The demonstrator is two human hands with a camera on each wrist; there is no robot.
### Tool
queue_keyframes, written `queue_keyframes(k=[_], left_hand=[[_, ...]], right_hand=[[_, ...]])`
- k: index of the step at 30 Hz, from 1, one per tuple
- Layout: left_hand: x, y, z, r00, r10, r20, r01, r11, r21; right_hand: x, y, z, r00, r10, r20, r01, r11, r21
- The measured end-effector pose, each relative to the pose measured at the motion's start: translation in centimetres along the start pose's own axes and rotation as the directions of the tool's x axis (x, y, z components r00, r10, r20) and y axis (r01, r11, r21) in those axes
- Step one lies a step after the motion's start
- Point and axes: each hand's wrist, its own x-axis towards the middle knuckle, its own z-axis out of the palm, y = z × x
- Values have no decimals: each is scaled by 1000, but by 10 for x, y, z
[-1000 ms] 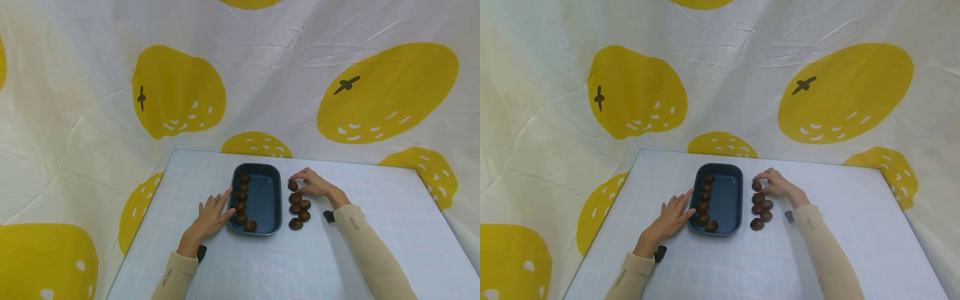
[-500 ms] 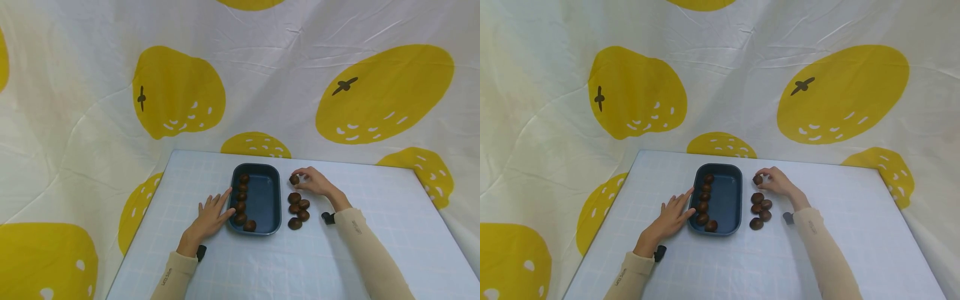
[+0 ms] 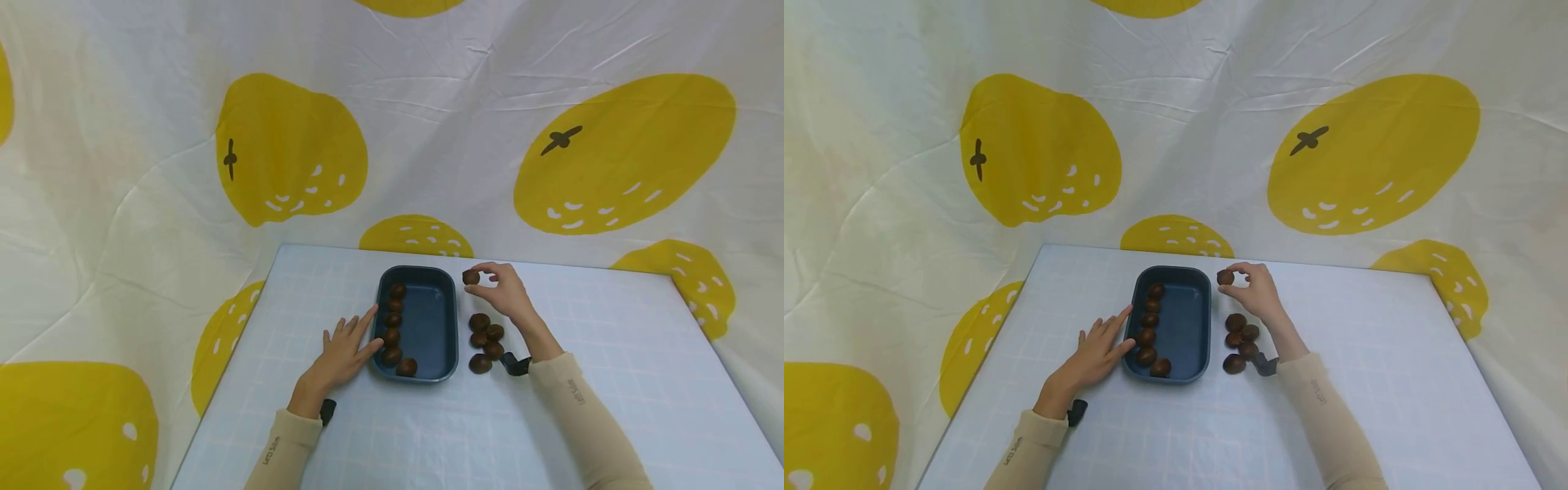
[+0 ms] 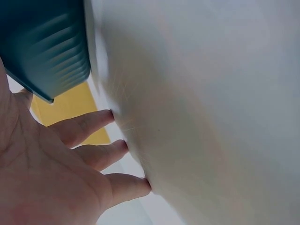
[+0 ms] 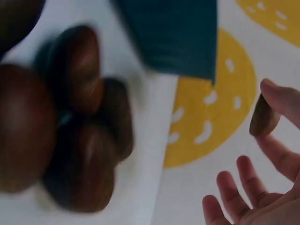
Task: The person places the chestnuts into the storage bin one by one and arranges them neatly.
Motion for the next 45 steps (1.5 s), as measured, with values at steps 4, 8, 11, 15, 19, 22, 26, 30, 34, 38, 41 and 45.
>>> queue_keyframes(k=[4, 8, 11, 15, 19, 22, 26, 30, 34, 38, 41, 45], left_hand=[[0, 0, 0, 1000, -1, -6, 1, 1000, 3], [0, 0, 0, 1000, -5, -6, 5, 1000, 12], [0, 0, 0, 1000, -11, -1, 11, 1000, 13], [0, -1, 1, 1000, -12, -5, 12, 1000, 14], [1, -3, 2, 1000, -14, -7, 14, 1000, 14], [1, -4, 2, 1000, -12, -5, 13, 1000, 8], [2, -4, 2, 1000, -7, -7, 7, 1000, 5], [2, -4, 2, 1000, -9, -1, 9, 1000, 9], [3, -5, 2, 1000, -12, 6, 12, 1000, 14], [3, -5, 2, 1000, -14, 5, 14, 1000, 15], [4, -5, 3, 1000, -18, 7, 18, 1000, 15], [3, -4, 3, 1000, -18, 7, 18, 1000, 14]], right_hand=[[-2, -21, 8, 1000, 29, -11, -29, 999, 28], [1, -37, 18, 1000, 31, 6, -31, 999, 33], [5, -47, 27, 1000, 25, 14, -26, 999, 41], [12, -61, 40, 1000, -2, 22, 1, 998, 68], [20, -70, 56, 999, -33, 20, 31, 995, 92], [25, -73, 68, 998, -62, 19, 60, 993, 103], [31, -71, 84, 998, -67, 8, 66, 992, 109], [34, -67, 99, 999, -54, -9, 54, 998, 42], [35, -62, 112, 1000, -9, 11, 9, 999, -51], [34, -54, 121, 998, 45, 52, -39, 993, -111], [35, -49, 124, 995, 69, 77, -56, 987, -154], [35, -44, 127, 993, 78, 92, -59, 980, -192]])
